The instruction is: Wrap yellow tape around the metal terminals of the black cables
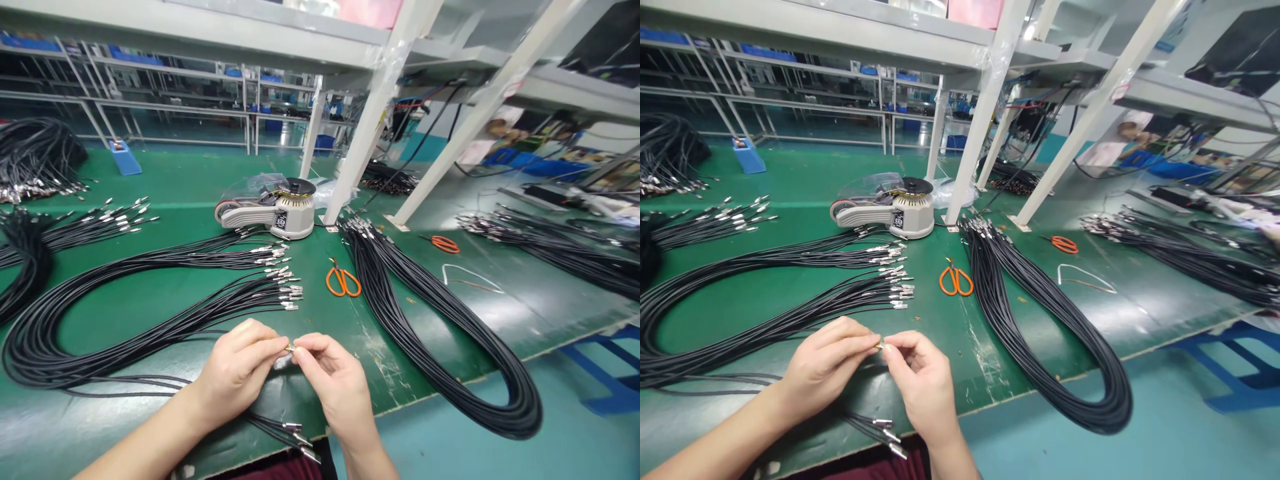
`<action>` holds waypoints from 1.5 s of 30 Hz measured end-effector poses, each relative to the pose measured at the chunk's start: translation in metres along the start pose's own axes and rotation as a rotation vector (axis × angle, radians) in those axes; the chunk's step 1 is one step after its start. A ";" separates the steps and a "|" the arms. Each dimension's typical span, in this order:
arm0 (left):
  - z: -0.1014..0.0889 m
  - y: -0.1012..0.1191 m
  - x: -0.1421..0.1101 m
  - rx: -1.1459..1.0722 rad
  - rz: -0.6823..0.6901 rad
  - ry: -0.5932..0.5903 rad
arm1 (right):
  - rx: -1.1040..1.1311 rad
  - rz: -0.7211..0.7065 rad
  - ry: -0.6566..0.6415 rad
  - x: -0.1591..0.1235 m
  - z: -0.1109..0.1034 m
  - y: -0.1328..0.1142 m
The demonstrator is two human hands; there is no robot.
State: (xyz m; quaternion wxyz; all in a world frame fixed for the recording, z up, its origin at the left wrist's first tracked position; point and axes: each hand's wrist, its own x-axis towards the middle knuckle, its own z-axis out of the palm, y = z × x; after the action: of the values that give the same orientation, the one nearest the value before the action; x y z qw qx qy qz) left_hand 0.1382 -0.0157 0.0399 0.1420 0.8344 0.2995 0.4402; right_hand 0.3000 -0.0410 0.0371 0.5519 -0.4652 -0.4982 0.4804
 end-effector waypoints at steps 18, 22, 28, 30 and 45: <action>-0.003 0.005 -0.001 0.039 0.020 -0.074 | -0.487 -0.552 -0.204 0.005 -0.019 -0.004; -0.003 0.009 0.003 0.054 -0.081 -0.148 | -0.540 -0.465 -0.205 0.006 -0.018 -0.007; -0.035 -0.002 0.000 0.094 -0.383 -0.133 | -0.570 -0.251 -0.109 0.013 -0.018 -0.003; -0.042 -0.011 -0.006 0.147 -0.401 -0.245 | -0.598 -0.223 -0.146 0.016 -0.019 -0.005; -0.015 0.001 0.021 0.029 -0.479 -0.490 | -0.390 0.313 -0.164 0.022 -0.017 -0.023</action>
State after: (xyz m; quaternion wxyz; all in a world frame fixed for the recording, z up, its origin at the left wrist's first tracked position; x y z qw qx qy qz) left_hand 0.1355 -0.0035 0.0623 0.2970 0.8234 0.4501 0.1768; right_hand 0.3194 -0.0223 0.0605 0.3287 -0.5936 -0.5464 0.4910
